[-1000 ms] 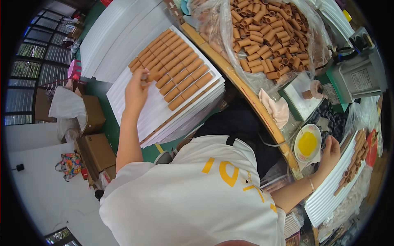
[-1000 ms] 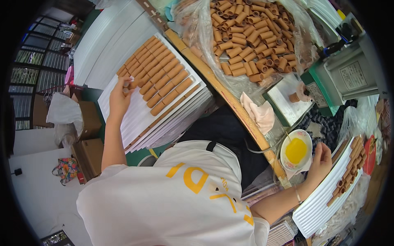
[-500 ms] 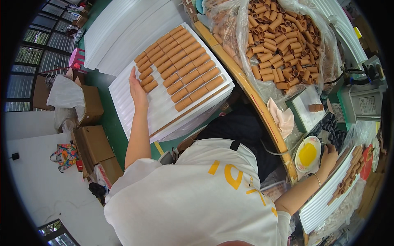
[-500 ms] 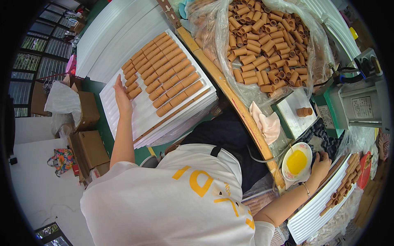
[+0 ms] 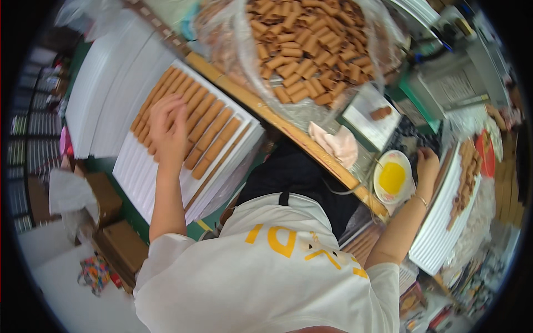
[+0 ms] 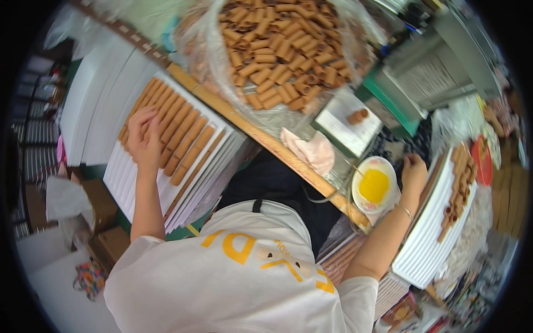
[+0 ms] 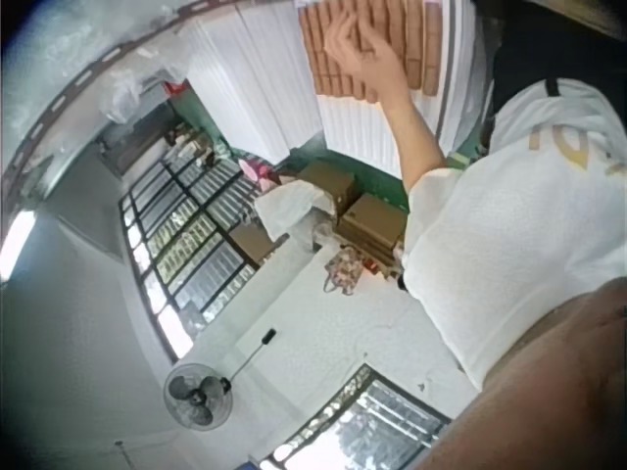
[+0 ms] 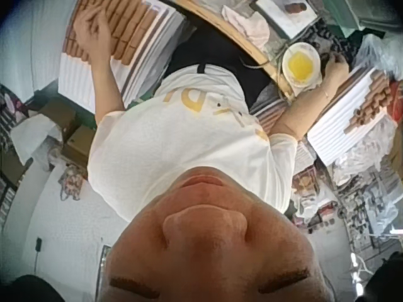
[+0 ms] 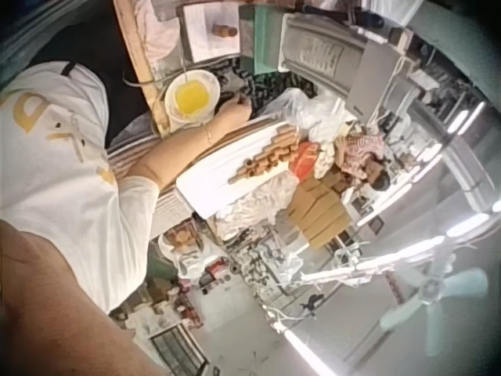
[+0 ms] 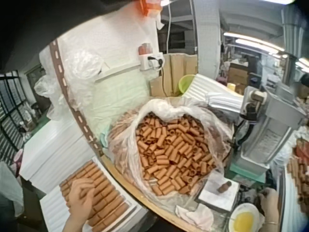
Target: Apply adhesive to circular components and assemble them into vertical stacks for packaging or further processing.
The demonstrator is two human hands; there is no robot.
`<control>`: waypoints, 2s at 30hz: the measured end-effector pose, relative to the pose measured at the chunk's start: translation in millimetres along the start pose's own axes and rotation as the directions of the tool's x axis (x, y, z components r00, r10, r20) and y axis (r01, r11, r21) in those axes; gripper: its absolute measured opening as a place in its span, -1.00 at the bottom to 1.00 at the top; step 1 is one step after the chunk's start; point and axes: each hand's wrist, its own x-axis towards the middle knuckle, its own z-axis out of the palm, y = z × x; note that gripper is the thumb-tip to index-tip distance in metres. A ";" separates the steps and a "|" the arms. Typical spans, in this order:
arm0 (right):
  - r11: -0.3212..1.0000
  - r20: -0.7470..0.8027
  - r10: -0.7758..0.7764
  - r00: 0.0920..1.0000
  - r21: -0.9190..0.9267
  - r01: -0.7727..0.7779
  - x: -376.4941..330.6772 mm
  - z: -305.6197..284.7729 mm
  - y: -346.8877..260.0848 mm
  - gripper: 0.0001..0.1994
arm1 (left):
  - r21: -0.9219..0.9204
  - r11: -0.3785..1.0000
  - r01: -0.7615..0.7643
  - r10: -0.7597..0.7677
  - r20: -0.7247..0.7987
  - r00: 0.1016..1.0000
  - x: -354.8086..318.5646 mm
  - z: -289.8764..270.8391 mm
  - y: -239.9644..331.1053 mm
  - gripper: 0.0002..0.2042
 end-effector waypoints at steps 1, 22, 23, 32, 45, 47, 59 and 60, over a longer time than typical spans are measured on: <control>0.999 -0.024 0.035 0.999 0.041 -0.034 -1.6 -0.6 -1.6 -0.87 | 0.098 0.984 -0.148 0.125 0.211 0.969 13.6 26.9 20.4 -0.85; 0.873 -0.328 -0.131 0.935 0.409 0.266 -119.6 -41.0 -77.7 -0.82 | -0.293 0.942 0.166 0.220 0.909 0.354 -18.0 207.8 110.5 -0.73; 0.870 -0.333 -0.127 0.934 0.415 0.266 -118.8 -38.7 -79.4 -0.82 | -0.334 0.917 0.219 0.249 0.906 0.342 -33.0 214.8 118.6 -0.73; 0.728 -0.266 0.013 0.964 0.664 0.173 -128.3 -41.3 -85.6 -0.84 | -0.268 0.913 0.307 0.199 0.951 0.238 -88.3 243.5 156.8 -0.75; 0.854 -0.328 -0.260 0.908 0.360 0.374 -135.3 -81.5 -92.3 -0.84 | -0.458 0.840 0.290 0.388 0.881 0.270 -120.6 264.7 174.0 -0.72; 0.826 -0.300 -0.210 0.931 0.455 0.333 -136.6 -88.7 -87.3 -0.82 | -0.456 0.834 0.310 0.401 0.888 0.226 -123.1 264.7 172.3 -0.72; 0.952 -0.228 0.305 0.925 0.043 -0.304 -65.0 -130.3 124.5 -0.66 | -0.357 0.733 0.579 0.297 0.934 0.200 -107.8 262.1 159.6 -0.71; 0.967 -0.339 0.251 0.907 0.046 -0.250 -65.8 -133.3 111.7 -0.71 | -0.388 0.743 0.545 0.309 0.921 0.236 -105.0 260.3 158.7 -0.72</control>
